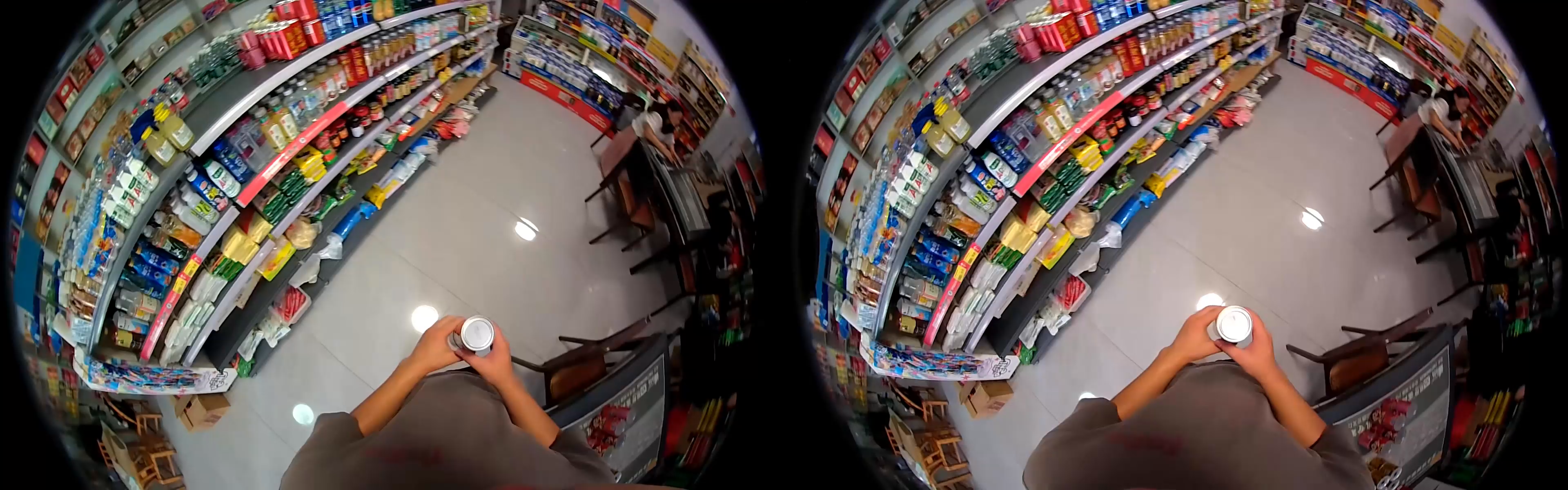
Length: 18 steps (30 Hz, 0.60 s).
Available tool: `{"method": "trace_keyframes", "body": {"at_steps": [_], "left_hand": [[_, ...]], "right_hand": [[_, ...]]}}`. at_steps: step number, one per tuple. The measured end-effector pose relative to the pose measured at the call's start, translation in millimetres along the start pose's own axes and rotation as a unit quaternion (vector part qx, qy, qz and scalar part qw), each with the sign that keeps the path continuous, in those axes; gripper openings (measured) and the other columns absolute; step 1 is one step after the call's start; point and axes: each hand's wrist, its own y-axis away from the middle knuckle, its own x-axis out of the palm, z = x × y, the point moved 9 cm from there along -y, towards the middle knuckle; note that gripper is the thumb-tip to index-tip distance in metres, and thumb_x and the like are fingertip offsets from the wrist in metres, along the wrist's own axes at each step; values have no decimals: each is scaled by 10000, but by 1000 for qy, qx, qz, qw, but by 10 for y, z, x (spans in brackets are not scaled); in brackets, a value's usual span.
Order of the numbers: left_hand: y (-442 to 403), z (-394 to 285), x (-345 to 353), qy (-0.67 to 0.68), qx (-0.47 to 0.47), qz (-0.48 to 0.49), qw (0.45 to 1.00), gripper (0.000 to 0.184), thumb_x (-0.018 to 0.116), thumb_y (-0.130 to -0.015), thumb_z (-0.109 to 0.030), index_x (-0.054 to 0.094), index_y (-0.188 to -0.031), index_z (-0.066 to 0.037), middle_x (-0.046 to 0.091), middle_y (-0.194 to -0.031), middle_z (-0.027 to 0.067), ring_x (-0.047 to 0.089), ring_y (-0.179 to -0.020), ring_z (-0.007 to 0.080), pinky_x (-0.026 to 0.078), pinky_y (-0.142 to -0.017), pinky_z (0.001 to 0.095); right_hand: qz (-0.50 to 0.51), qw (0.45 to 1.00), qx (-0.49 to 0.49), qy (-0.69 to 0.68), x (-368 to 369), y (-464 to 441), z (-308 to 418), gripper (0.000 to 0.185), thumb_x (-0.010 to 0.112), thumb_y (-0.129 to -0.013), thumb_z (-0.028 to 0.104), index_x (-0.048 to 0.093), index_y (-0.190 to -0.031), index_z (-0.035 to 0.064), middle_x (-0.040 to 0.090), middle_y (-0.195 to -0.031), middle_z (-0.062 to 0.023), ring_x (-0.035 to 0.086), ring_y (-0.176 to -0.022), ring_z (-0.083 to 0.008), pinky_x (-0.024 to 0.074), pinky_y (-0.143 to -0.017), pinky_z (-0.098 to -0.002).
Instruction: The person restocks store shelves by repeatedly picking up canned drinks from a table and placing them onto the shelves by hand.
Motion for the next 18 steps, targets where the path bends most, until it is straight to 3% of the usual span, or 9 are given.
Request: {"method": "trace_keyframes", "body": {"at_steps": [1, 2, 3, 4, 9, 13, 17, 18], "left_hand": [[-221, 26, -426, -23, 15, -33, 999, 609, 853, -660, -140, 647, -1226, -56, 665, -1208, 123, 640, -1122, 309, 519, -962, 405], [-102, 78, -353, 38, 9, -114, 993, 605, 871, -658, -142, 654, -1216, -55, 668, -1168, 112, 644, -1091, 303, 523, -927, 395], [211, 155, -93, 76, -34, -129, 988, 602, 879, -657, -150, 657, -1209, -53, 667, -1154, 108, 645, -1075, 298, 523, -914, 391], [-505, 129, -1159, -5, 39, -153, 987, 599, 888, -657, -158, 661, -1201, -51, 667, -1139, 104, 646, -1060, 294, 523, -902, 387], [-1044, 552, -1455, -11, 23, -231, 973, 564, 916, -652, -193, 689, -1145, -39, 660, -1070, 93, 653, -970, 267, 520, -832, 358], [-1637, 646, -2127, -54, 15, -313, 948, 579, 897, -639, -194, 671, -1144, -25, 636, -982, 103, 634, -886, 292, 518, -789, 371], [-2121, 595, -3068, -24, 33, -401, 915, 542, 899, -635, -213, 675, -1089, -19, 639, -974, 122, 649, -869, 279, 523, -787, 377], [-2213, 590, -3347, -86, 43, -405, 909, 554, 895, -627, -222, 674, -1092, -18, 653, -982, 128, 667, -903, 282, 532, -820, 373]], "right_hand": [[12, 999, -35, 13, 183, -442, 233, 659, 885, -719, 156, 573, -1286, 31, 688, -1168, -111, 656, -1109, -214, 514, -961, -365], [74, 997, -17, 19, 167, -512, 258, 631, 886, -715, 154, 595, -1261, 30, 693, -1158, -104, 657, -1096, -202, 518, -956, -366], [102, 994, 35, 24, 146, -253, 128, 623, 887, -714, 154, 601, -1253, 28, 694, -1156, -103, 657, -1095, -201, 518, -957, -365], [84, 994, -56, -39, 593, -1258, 631, 616, 888, -713, 155, 606, -1246, 26, 695, -1154, -101, 657, -1093, -199, 517, -957, -365], [151, 982, -94, -58, 753, -2167, 591, 611, 891, -720, 171, 606, -1238, 15, 697, -1123, -85, 665, -1063, -197, 519, -945, -354], [216, 967, -132, -6, 1070, -3190, 863, 609, 885, -728, 196, 605, -1242, 26, 692, -1101, -100, 661, -1058, -188, 521, -923, -353], [255, 933, -252, -35, 1542, -4127, 1605, 667, 896, -741, 226, 589, -1291, 5, 695, -1162, -109, 657, -1080, -195, 511, -961, -357], [273, 924, -263, -50, 1698, -4315, 1798, 688, 896, -741, 225, 577, -1307, 0, 689, -1177, -113, 651, -1093, -196, 509, -968, -359]]}}
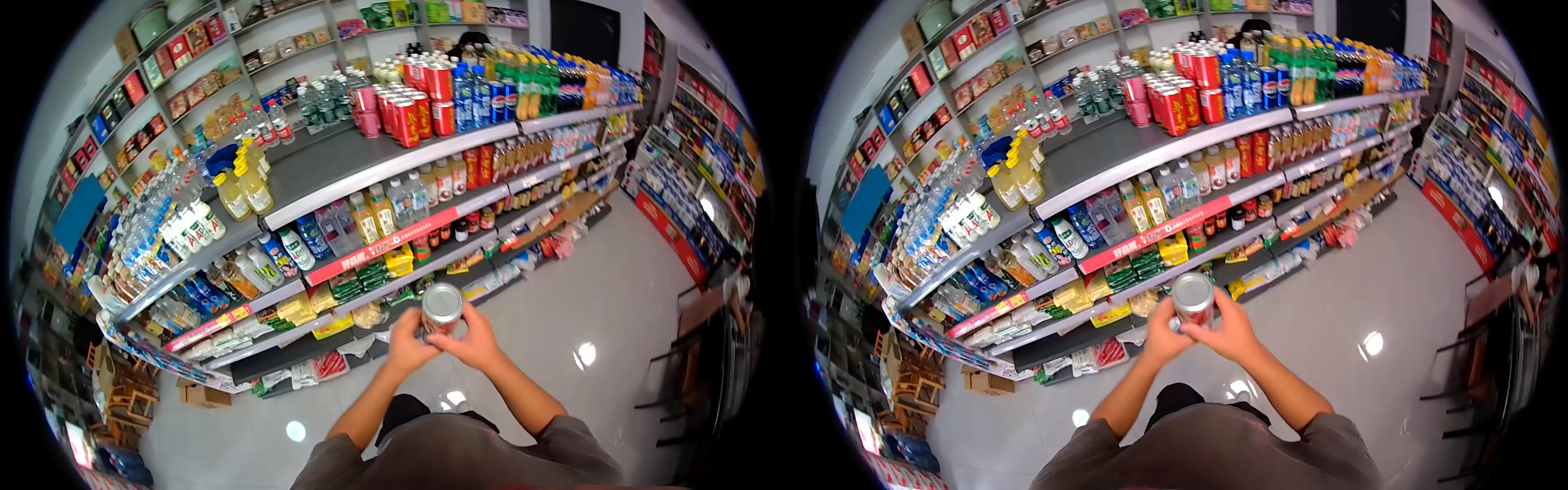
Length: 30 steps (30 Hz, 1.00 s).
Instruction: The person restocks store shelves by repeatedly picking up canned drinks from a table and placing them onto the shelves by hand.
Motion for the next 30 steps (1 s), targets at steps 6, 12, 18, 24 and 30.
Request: {"method": "trace_keyframes", "body": {"at_steps": [6, 12, 18, 24, 30], "left_hand": [[-1745, 18, -830, -30, -41, -102, 993, 492, 845, -646, -181, 686, -1067, 18, 735, -985, 172, 722, -904, 268, 558, -815, 392], [-3277, 298, -1438, -92, -2, -125, 988, 384, 763, -743, -209, 698, -1029, 38, 736, -901, 231, 740, -878, 350, 560, -776, 411], [-4162, 861, -1552, -156, -11, -146, 977, 291, 712, -831, -216, 693, -953, 47, 709, -919, 298, 694, -928, 465, 547, -795, 496], [-4504, 1246, -1527, -163, 1, -137, 977, 332, 750, -820, -248, 692, -956, 49, 711, -913, 294, 691, -931, 470, 547, -799, 495], [-4709, 1532, -1517, -174, -35, -122, 977, 486, 827, -756, -361, 691, -967, 56, 733, -906, 258, 729, -889, 416, 562, -782, 459]], "right_hand": [[-10, 991, -67, -113, 156, -2028, 221, 759, 871, -748, 244, 479, -1342, -19, 642, -1238, -187, 629, -1156, -237, 501, -991, -383], [-107, 983, -135, -67, 332, -3788, 28, 637, 840, -784, 209, 539, -1279, -56, 639, -1185, -169, 654, -1063, -208, 544, -898, -349], [-291, 940, -159, 86, 383, -4427, -92, 685, 821, -770, 250, 557, -1311, -77, 644, -1205, -229, 668, -1054, -319, 524, -916, -400], [-232, 961, -133, 62, 488, -4893, -446, 628, 753, -801, 189, 506, -1309, -87, 651, -1179, -252, 662, -1032, -341, 517, -915, -415], [-209, 970, -107, 60, 611, -4875, -673, 805, 699, -835, 220, 343, -1438, -177, 478, -1411, -365, 509, -1310, -452, 421, -1094, -448]]}}
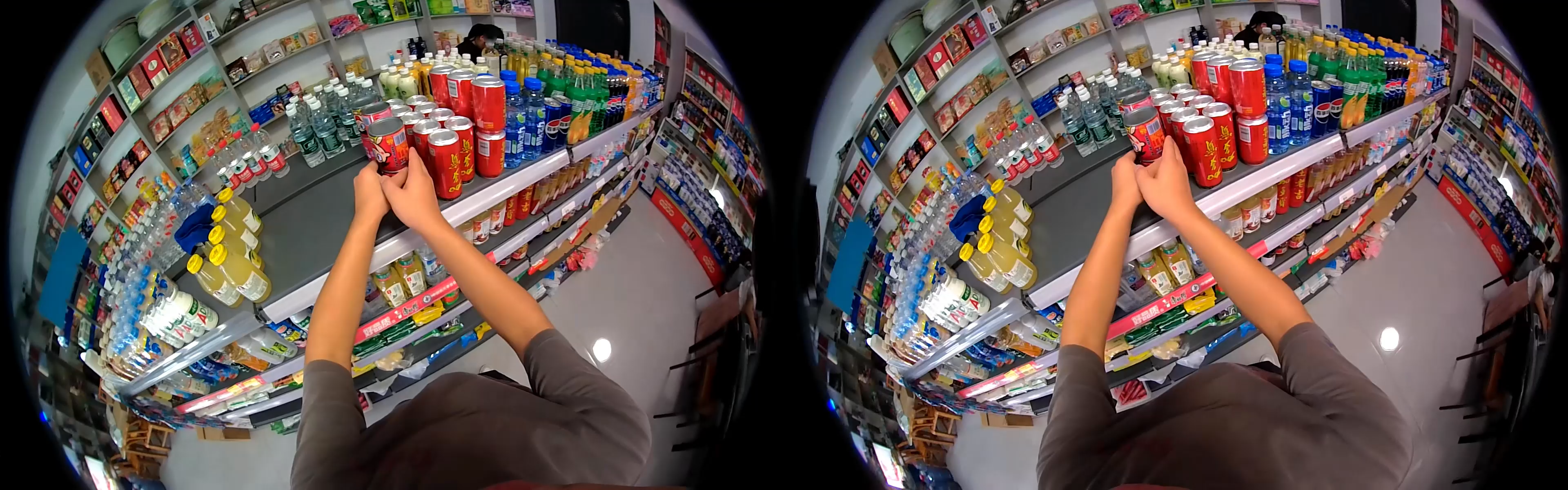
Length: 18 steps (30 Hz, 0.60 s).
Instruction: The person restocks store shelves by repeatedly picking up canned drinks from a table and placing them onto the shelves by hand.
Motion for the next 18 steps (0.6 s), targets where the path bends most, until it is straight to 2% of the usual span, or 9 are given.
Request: {"method": "trace_keyframes", "body": {"at_steps": [2, 5, 7, 10, 11, 13, 14, 15, 18], "left_hand": [[-43, 78, 90, 9, -31, 11, 999, 531, 842, -736, -390, 690, -979, 57, 741, -903, 242, 740, -873, 391, 567, -774, 443], [-129, 170, 195, 4, -63, 21, 998, 567, 849, -724, -410, 688, -991, 63, 744, -903, 233, 747, -862, 369, 572, -767, 425], [-176, 170, 211, -13, -61, 20, 998, 565, 844, -730, -408, 685, -991, 68, 741, -910, 244, 745, -866, 374, 573, -767, 422], [-219, 270, 272, -19, -66, 32, 997, 554, 840, -744, -352, 664, -1052, 74, 747, -951, 219, 751, -878, 303, 574, -770, 385], [-212, 307, 297, 23, -65, 34, 997, 551, 837, -749, -327, 654, -1080, 74, 747, -967, 203, 744, -880, 273, 572, -770, 371], [-235, 415, 364, 109, -60, 34, 992, 550, 831, -759, -277, 634, -1135, 74, 748, -998, 172, 732, -884, 214, 568, -770, 343], [-290, 626, 474, 135, -70, 60, 987, 558, 824, -767, -214, 605, -1191, 77, 742, -1018, 132, 700, -882, 154, 560, -772, 308], [-284, 607, 473, 122, -74, 57, 988, 557, 825, -768, -209, 604, -1189, 81, 742, -1018, 133, 701, -879, 155, 560, -773, 306], [-263, 568, 459, 88, -86, 53, 991, 562, 830, -772, -200, 598, -1191, 94, 742, -1018, 136, 701, -876, 154, 561, -779, 302]], "right_hand": [[-7, 1000, -21, 6, -9, 82, -64, 778, 691, -849, 225, 360, -1441, -158, 514, -1386, -342, 546, -1283, -425, 444, -1067, -420], [-27, 999, -31, 21, -31, 190, -136, 790, 688, -849, 218, 344, -1449, -162, 495, -1408, -349, 539, -1300, -423, 435, -1085, -415], [32, 998, 8, -48, -103, 172, 20, 792, 686, -851, 218, 338, -1451, -164, 495, -1407, -351, 528, -1312, -426, 428, -1092, -416], [77, 993, 37, -82, -119, 168, 48, 796, 686, -854, 225, 335, -1452, -166, 495, -1406, -352, 526, -1312, -430, 426, -1096, -420], [82, 993, 40, -81, -121, 149, 46, 797, 686, -856, 229, 334, -1452, -166, 495, -1406, -352, 528, -1310, -431, 427, -1095, -422], [85, 993, 44, -67, -101, 127, 0, 820, 689, -854, 241, 320, -1452, -183, 426, -1459, -377, 459, -1373, -443, 395, -1129, -421], [73, 996, 34, -40, -22, 150, -123, 825, 688, -853, 241, 316, -1453, -186, 401, -1477, -384, 436, -1392, -446, 382, -1141, -420], [59, 998, 24, -12, -5, 148, -156, 830, 687, -852, 242, 313, -1453, -190, 376, -1494, -390, 413, -1411, -448, 369, -1153, -419], [71, 995, 41, -50, 41, 149, -244, 841, 688, -849, 242, 304, -1454, -199, 305, -1533, -400, 344, -1453, -455, 326, -1184, -416]]}}
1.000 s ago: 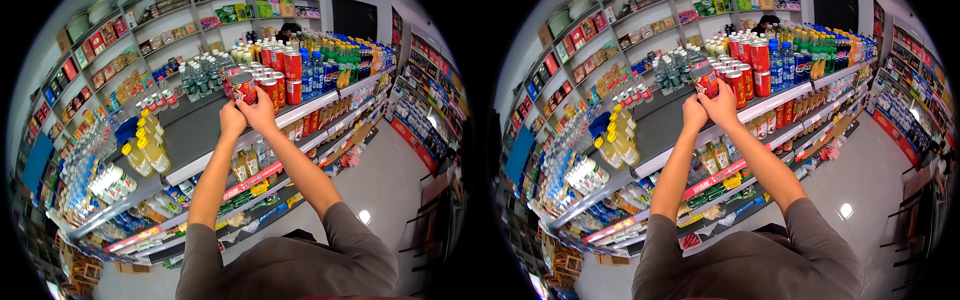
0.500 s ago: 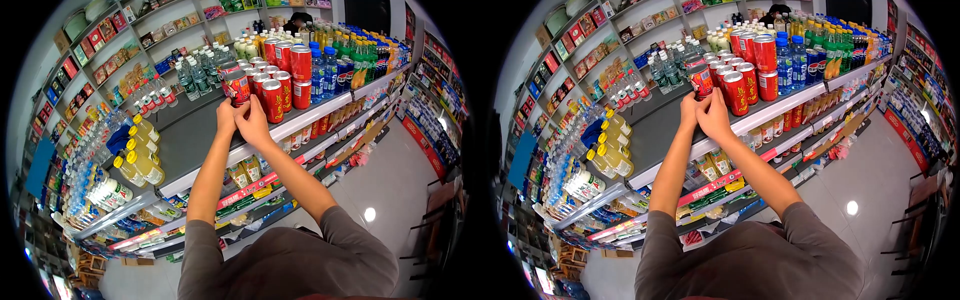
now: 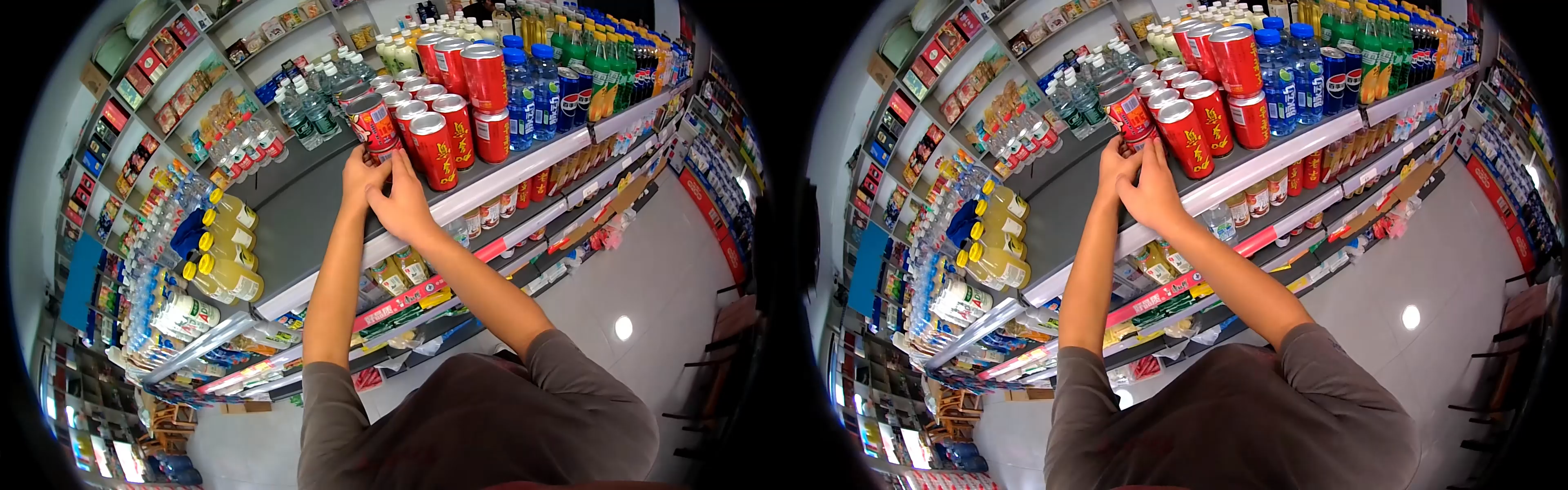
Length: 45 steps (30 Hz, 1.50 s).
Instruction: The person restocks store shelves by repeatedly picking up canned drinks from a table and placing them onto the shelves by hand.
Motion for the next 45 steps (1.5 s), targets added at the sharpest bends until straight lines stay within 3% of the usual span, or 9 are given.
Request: {"method": "trace_keyframes", "body": {"at_steps": [14, 24, 27, 30, 31, 37, 41, 42, 45], "left_hand": [[189, -333, -4, -48, 28, -17, 998, 491, 795, -838, -116, 562, -1204, 114, 735, -1010, 134, 687, -912, 117, 569, -762, 281], [415, -552, -240, -191, 129, -38, 972, 729, 819, -800, -302, 526, -1348, 80, 645, -1237, 272, 648, -1132, 367, 514, -943, 414], [1352, -1045, -466, -31, 180, -81, 980, 385, 708, -914, -96, 608, -1268, 17, 630, -1316, 190, 619, -1191, 252, 498, -976, 373], [2573, -784, -150, 106, 358, 24, 928, 128, 550, -939, 0, 647, -1010, 43, 722, -1007, 215, 705, -892, 292, 559, -849, 402], [2777, -764, 109, 111, 324, 146, 928, 230, 575, -905, -5, 659, -1116, 35, 706, -1100, 209, 701, -1014, 350, 546, -913, 402], [4211, 637, 1118, 401, -139, 204, 882, 406, 364, -1047, -162, 584, -1275, 92, 696, -1158, 216, 679, -1034, 243, 531, -934, 380], [4892, 673, 1479, 403, -122, 345, 839, 496, 331, -1067, -237, 413, -1449, 67, 500, -1421, 219, 477, -1307, 294, 363, -1115, 392], [4985, 570, 1544, 394, -124, 360, 837, 507, 321, -1069, -248, 389, -1464, 62, 463, -1448, 214, 437, -1334, 293, 335, -1130, 392], [5278, 258, 1712, 382, -112, 391, 830, 545, 291, -1075, -281, 316, -1508, 49, 352, -1528, 197, 317, -1412, 290, 252, -1175, 392]], "right_hand": [[-1, 1000, 12, -19, -12, -51, -61, 821, 639, -799, 182, 315, -1463, -175, 292, -1539, -401, 324, -1462, -461, 303, -1193, -421], [46, 994, -99, -22, -248, 280, 408, 707, 650, -831, 107, 392, -1452, -110, 367, -1536, -331, 349, -1459, -433, 310, -1188, -424], [153, 978, -137, -42, -586, 972, 762, 483, 653, -833, 17, 563, -1301, -60, 572, -1348, -264, 563, -1267, -405, 458, -1046, -417], [239, 964, -49, -103, -676, 1735, 552, 257, 644, -837, -25, 669, -1093, -22, 694, -1081, -196, 704, -1000, -349, 547, -855, -370], [241, 964, -10, -114, -661, 1893, 524, 230, 634, -853, -6, 675, -1080, -8, 699, -1061, -188, 710, -953, -341, 553, -802, -375], [148, 908, 363, -145, -792, 3585, -539, 75, 548, -945, 55, 605, -978, 20, 618, -867, -86, 586, -760, -196, 498, -718, -328], [-101, 930, 354, -12, -1174, 4094, -676, 154, 473, -1028, 144, 538, -1090, 18, 605, -1021, -67, 553, -890, -175, 476, -799, -315], [-139, 897, 412, -77, -1230, 4139, -704, 344, 452, -1064, 241, 476, -1309, 1, 553, -1276, -117, 520, -1188, -207, 424, -1005, -329], [-227, 923, 304, -63, -1621, 4298, -648, 505, 440, -1079, 312, 384, -1462, -13, 451, -1463, -158, 379, -1408, -234, 280, -1168, -327]]}}
